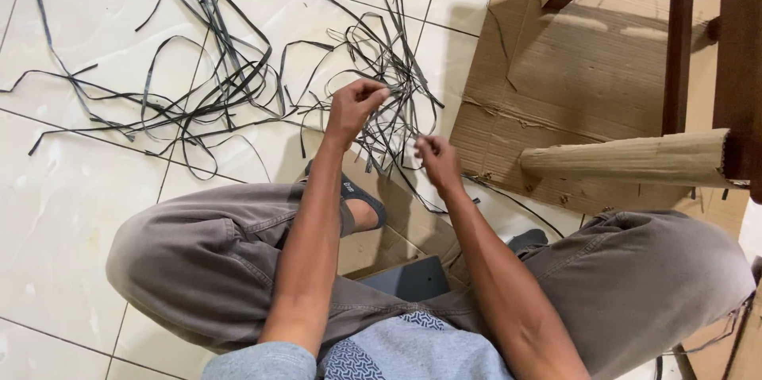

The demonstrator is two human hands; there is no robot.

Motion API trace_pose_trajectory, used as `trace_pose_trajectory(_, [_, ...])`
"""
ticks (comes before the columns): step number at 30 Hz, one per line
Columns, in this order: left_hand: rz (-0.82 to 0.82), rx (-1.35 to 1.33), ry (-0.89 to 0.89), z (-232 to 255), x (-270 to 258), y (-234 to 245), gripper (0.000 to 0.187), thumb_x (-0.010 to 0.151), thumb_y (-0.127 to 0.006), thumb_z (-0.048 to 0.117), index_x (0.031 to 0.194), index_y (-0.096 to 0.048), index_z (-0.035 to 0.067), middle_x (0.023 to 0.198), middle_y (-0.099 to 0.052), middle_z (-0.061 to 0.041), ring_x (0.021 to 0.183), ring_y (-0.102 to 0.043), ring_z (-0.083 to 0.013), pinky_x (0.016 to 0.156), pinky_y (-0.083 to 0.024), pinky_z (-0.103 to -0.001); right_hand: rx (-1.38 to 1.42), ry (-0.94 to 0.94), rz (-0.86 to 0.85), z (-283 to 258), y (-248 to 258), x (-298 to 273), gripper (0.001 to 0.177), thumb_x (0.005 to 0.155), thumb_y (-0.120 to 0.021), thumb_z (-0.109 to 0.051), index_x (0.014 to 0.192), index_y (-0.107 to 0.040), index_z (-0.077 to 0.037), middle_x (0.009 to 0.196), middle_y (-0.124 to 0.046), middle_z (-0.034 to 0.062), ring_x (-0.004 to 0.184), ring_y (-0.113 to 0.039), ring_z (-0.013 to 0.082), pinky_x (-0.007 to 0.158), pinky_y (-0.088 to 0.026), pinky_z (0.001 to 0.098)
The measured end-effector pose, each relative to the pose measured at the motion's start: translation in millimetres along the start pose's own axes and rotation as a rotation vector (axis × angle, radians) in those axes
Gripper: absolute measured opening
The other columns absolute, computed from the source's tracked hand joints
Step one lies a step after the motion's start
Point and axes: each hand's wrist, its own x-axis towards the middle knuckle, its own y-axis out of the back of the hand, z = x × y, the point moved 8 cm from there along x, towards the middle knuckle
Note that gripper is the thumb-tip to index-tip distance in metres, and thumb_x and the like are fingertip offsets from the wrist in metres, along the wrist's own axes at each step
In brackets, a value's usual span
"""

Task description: Wrapping a wooden chair leg with cardboard and securing it with plastic ties

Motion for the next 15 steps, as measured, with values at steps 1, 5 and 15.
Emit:
trace_pose_trajectory(1, [-0.07,0.063,-0.078,24,-5,-11,0.02,0.085,-0.086,0.021,0.1,-0.08,0.009,0.078,-0.072,-0.005,0.073,-0.067,-0.0107,0.068,-0.057,-0.025,0.151,0.051,0.067,-23,7,-3,0.03,0.098,-0.068,-0.028,0.12,-0.072,-0.007,0.092,-0.072,0.01,0.075,-0.067,0.0172,0.068,-0.056,0.0281])
trace_pose_trajectory(5, [-0.232,0.209,-0.265,77,-15,-39,0.012,0.086,-0.085,0.021,0.095,-0.081,0.014,0.074,-0.072,-0.004,0.072,-0.064,-0.01,0.068,-0.055,-0.027,0.423,0.31,-0.023,-111,16,-13,0.047,0.103,-0.063,-0.013,0.148,-0.05,-0.008,0.142,-0.055,0.0162,0.102,-0.064,0.0198,0.078,-0.054,0.0245])
trace_pose_trajectory(15, [0.027,-0.37,-0.109,61,6,-8,0.009,0.105,-0.061,0.021,0.107,-0.062,0.012,0.103,-0.074,-0.009,0.094,-0.073,-0.0184,0.083,-0.059,-0.027,0.447,0.332,-0.183,-120,28,6,0.019,0.1,-0.072,-0.015,0.113,-0.073,-0.001,0.079,-0.068,0.0083,0.072,-0.066,0.0111,0.067,-0.057,0.0215])
